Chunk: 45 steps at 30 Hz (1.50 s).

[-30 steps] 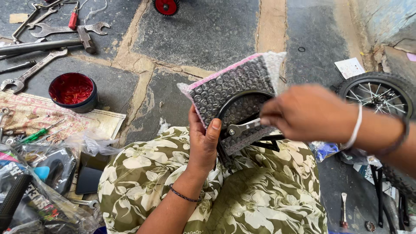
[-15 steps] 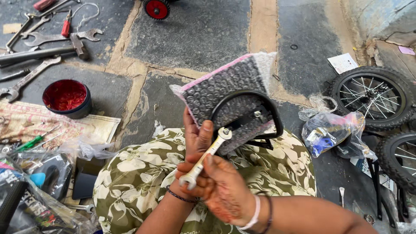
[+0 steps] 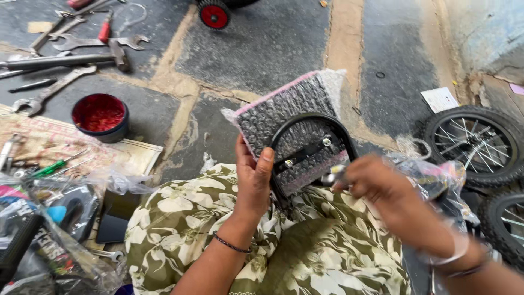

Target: The person assembles a small bicycle component by hand, attaching a curved bracket to a bubble-wrapped part using a wrench to tighten a bolt.

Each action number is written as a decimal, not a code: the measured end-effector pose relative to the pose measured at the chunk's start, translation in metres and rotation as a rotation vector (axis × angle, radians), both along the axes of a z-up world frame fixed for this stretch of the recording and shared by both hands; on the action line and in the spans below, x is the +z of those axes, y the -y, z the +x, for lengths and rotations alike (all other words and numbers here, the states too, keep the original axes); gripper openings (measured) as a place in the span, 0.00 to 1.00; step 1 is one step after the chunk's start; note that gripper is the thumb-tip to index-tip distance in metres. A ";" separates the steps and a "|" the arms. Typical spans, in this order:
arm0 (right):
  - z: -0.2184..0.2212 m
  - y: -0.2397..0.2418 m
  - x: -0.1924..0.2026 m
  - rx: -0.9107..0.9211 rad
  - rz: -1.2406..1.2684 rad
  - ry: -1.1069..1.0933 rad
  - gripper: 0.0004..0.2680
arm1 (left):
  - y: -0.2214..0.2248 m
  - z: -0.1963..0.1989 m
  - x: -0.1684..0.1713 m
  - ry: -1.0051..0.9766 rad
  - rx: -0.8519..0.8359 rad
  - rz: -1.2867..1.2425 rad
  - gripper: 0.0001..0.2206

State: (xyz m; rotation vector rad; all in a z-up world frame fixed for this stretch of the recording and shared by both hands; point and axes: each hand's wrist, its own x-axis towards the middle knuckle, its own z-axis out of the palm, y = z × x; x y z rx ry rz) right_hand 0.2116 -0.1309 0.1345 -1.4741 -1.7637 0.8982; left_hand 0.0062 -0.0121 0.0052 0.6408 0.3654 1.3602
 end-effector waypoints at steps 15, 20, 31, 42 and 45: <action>-0.052 -0.110 0.100 0.365 0.317 1.127 0.09 | 0.005 0.004 0.004 -0.041 -0.061 0.041 0.40; -0.064 -0.121 0.099 0.453 0.474 1.162 0.08 | 0.005 -0.001 0.007 -0.060 -0.089 0.049 0.40; -0.063 -0.125 0.107 0.624 0.319 1.181 0.13 | 0.013 0.002 0.014 -0.082 -0.138 0.099 0.40; -0.079 -0.127 0.122 0.693 0.112 1.250 0.16 | 0.014 0.003 0.014 -0.105 -0.120 0.129 0.42; -0.075 -0.127 0.117 0.680 0.191 1.290 0.15 | 0.013 0.001 0.014 -0.097 -0.117 0.108 0.42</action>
